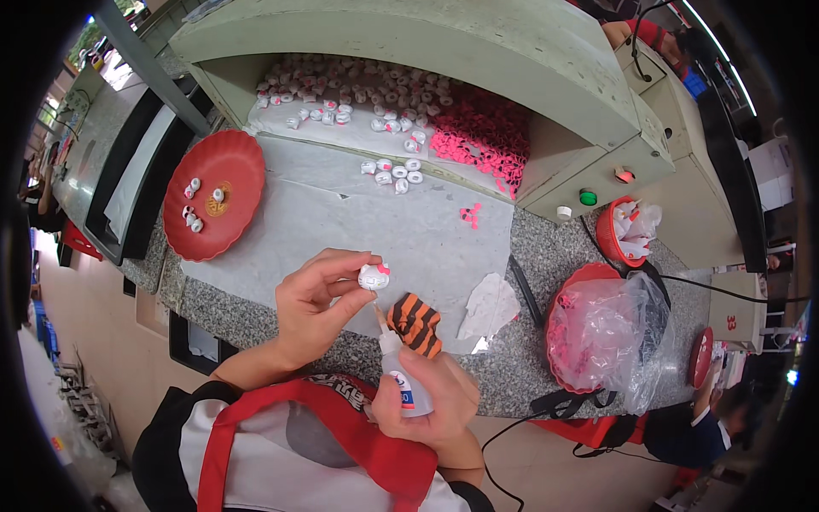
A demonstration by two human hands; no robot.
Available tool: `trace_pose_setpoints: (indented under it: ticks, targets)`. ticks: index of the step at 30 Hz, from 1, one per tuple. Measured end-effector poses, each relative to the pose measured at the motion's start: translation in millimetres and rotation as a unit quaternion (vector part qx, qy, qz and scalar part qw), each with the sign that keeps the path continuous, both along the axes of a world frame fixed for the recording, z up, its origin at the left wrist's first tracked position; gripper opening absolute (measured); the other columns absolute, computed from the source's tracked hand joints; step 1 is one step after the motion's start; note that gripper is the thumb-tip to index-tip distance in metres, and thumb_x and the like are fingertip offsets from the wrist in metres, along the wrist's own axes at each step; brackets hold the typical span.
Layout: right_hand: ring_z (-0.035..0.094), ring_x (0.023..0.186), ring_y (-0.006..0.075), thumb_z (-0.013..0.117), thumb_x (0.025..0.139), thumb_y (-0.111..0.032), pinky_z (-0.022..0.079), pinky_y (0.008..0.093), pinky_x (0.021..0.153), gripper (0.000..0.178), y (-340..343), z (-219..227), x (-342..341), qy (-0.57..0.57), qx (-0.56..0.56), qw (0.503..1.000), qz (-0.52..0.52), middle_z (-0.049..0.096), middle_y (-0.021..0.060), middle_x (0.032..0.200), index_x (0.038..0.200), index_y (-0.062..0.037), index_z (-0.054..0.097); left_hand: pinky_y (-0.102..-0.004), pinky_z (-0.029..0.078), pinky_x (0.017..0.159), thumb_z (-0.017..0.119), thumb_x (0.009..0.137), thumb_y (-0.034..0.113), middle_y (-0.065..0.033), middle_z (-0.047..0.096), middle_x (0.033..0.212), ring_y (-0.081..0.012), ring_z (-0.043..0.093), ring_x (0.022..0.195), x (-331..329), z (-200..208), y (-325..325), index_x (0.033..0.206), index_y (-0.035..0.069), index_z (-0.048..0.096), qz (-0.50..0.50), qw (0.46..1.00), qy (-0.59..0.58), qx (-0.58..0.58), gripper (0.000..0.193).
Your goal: Gluing small pink bows onto cat-shaped plastic figurines at a factory workbench.
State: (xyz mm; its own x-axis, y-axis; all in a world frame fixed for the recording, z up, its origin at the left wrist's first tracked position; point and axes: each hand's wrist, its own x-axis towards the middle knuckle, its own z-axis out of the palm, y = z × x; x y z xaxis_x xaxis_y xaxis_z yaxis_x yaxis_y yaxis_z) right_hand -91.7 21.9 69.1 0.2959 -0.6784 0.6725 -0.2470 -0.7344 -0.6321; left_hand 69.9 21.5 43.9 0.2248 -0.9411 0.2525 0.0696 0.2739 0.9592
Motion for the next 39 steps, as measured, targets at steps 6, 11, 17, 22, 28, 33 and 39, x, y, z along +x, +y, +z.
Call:
trace_pose_setpoints:
  ticks: [6,11,17,22,28,33,39]
  targets:
    - [0.054,0.056,0.0203,0.058,0.067,-0.009,0.045,0.0266,0.052,0.03,4,-1,5,0.0,0.008,0.999,-0.036,0.056,0.0153,0.074,0.093,0.0048,0.051,-0.0274,0.049,0.081,0.056,0.073,-0.011,-0.0122,0.052,0.105,-0.0178,0.055,0.094,0,2,1,0.105,-0.002,0.054,0.009,0.999,0.051,0.001,0.033]
    - [0.054,0.056,0.0205,0.057,0.067,-0.008,0.045,0.0269,0.051,0.029,1,-1,6,0.011,-0.002,0.999,-0.037,0.056,0.0153,0.073,0.093,0.0053,0.051,-0.0316,0.046,0.086,0.053,0.073,-0.014,-0.0162,0.05,0.106,-0.022,0.053,0.1,0,3,1,0.105,-0.006,0.05,-0.007,0.999,0.047,0.011,0.033]
    - [0.057,0.054,0.0215,0.061,0.061,-0.001,0.047,0.027,0.048,0.035,-3,-2,5,0.02,-0.01,1.0,-0.013,0.058,0.0143,0.075,0.094,0.0056,0.051,-0.0312,0.047,0.085,0.053,0.073,-0.014,-0.0164,0.049,0.106,-0.0218,0.053,0.099,0,4,1,0.105,-0.006,0.05,-0.011,0.999,0.048,0.001,0.033]
    - [0.058,0.056,0.0226,0.061,0.061,-0.001,0.047,0.0271,0.05,0.035,-2,-3,4,0.012,0.003,1.0,-0.019,0.059,0.0148,0.077,0.094,0.0058,0.051,-0.0311,0.047,0.085,0.054,0.073,-0.014,-0.0165,0.049,0.106,-0.0219,0.053,0.099,0,5,1,0.104,-0.007,0.05,-0.009,0.999,0.045,0.001,0.033]
    - [0.058,0.057,0.0221,0.061,0.062,-0.001,0.048,0.0269,0.05,0.035,-1,-4,3,0.02,0.003,1.0,-0.01,0.059,0.0151,0.077,0.094,0.0059,0.051,-0.0311,0.047,0.085,0.054,0.073,-0.014,-0.0165,0.049,0.106,-0.0221,0.053,0.099,0,5,1,0.104,-0.007,0.05,-0.008,0.999,0.041,0.004,0.033]
    - [0.058,0.056,0.0221,0.061,0.062,-0.001,0.047,0.0268,0.05,0.033,-1,-2,4,0.013,0.011,1.0,-0.024,0.059,0.0144,0.075,0.093,0.0052,0.052,-0.031,0.047,0.085,0.053,0.073,-0.015,-0.0166,0.049,0.106,-0.0223,0.052,0.1,0,5,2,0.104,-0.007,0.051,-0.007,0.999,0.041,0.011,0.033]
    - [0.057,0.055,0.0218,0.06,0.062,-0.001,0.047,0.0271,0.049,0.03,-1,7,2,0.031,0.031,0.999,0.01,0.059,0.0128,0.072,0.09,0.0049,0.053,-0.0302,0.048,0.084,0.054,0.073,-0.014,-0.0171,0.049,0.107,-0.0223,0.052,0.1,2,5,2,0.104,-0.006,0.052,-0.008,1.0,0.023,0.009,0.032]
